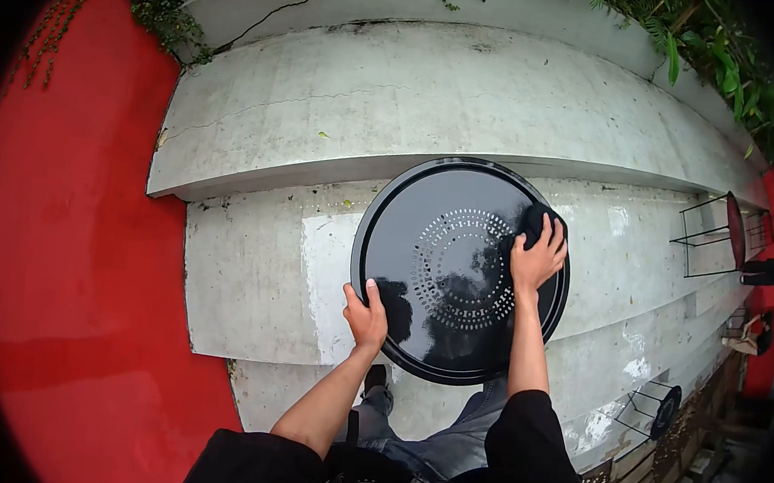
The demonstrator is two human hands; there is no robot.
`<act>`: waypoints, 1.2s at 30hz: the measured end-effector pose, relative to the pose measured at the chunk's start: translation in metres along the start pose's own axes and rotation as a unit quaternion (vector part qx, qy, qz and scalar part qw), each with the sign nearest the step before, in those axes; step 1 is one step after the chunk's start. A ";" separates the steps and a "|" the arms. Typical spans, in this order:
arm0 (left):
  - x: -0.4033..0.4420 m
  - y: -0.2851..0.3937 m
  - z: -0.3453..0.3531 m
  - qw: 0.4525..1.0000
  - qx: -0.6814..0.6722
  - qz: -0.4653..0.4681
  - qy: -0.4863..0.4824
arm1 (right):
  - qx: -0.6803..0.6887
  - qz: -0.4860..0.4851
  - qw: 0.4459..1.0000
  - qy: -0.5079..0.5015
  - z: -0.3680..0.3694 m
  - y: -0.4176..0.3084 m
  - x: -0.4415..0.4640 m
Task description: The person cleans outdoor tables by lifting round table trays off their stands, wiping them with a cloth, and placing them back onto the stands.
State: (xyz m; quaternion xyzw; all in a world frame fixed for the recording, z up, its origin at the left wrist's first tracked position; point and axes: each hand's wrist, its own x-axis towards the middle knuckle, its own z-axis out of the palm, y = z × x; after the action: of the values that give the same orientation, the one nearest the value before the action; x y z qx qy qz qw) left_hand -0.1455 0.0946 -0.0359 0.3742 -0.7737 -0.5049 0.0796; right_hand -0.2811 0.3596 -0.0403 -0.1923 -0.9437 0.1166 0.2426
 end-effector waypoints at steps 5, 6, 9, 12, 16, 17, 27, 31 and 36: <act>0.000 0.002 -0.004 1.000 -0.011 0.028 -0.008 | 0.159 -0.139 0.976 -0.052 0.044 -0.086 0.030; 0.000 0.001 -0.004 1.000 -0.012 0.028 -0.007 | 0.186 -0.173 0.965 -0.070 0.045 -0.109 0.021; 0.001 -0.002 -0.006 1.000 -0.003 0.012 -0.013 | 0.257 -0.277 0.914 -0.147 0.031 -0.162 -0.037; 0.001 -0.009 -0.002 0.999 -0.027 0.018 0.005 | 0.276 -0.359 0.867 -0.207 -0.014 -0.157 -0.116; 0.000 -0.013 -0.002 0.999 -0.038 0.008 0.000 | 0.209 -0.343 0.884 -0.240 -0.091 -0.073 -0.180; -0.001 -0.011 -0.004 0.999 -0.041 0.017 -0.001 | 0.180 -0.327 0.896 -0.238 -0.109 -0.048 -0.186; -0.001 -0.002 -0.004 1.000 -0.020 0.002 -0.001 | 0.072 -0.041 0.994 -0.077 -0.053 -0.028 -0.089; -0.003 -0.002 -0.005 1.000 -0.031 0.001 0.001 | 0.163 -0.152 0.962 -0.156 -0.062 -0.079 -0.132; -0.003 -0.005 -0.002 1.000 0.004 0.006 0.005 | 0.219 -0.236 0.899 -0.297 -0.118 -0.046 -0.186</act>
State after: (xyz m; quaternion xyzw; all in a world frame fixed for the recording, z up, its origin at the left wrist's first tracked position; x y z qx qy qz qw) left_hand -0.1400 0.0941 -0.0382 0.3720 -0.7777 -0.4995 0.0852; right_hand -0.0851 0.2548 -0.0015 0.1381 -0.9400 0.3118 0.0071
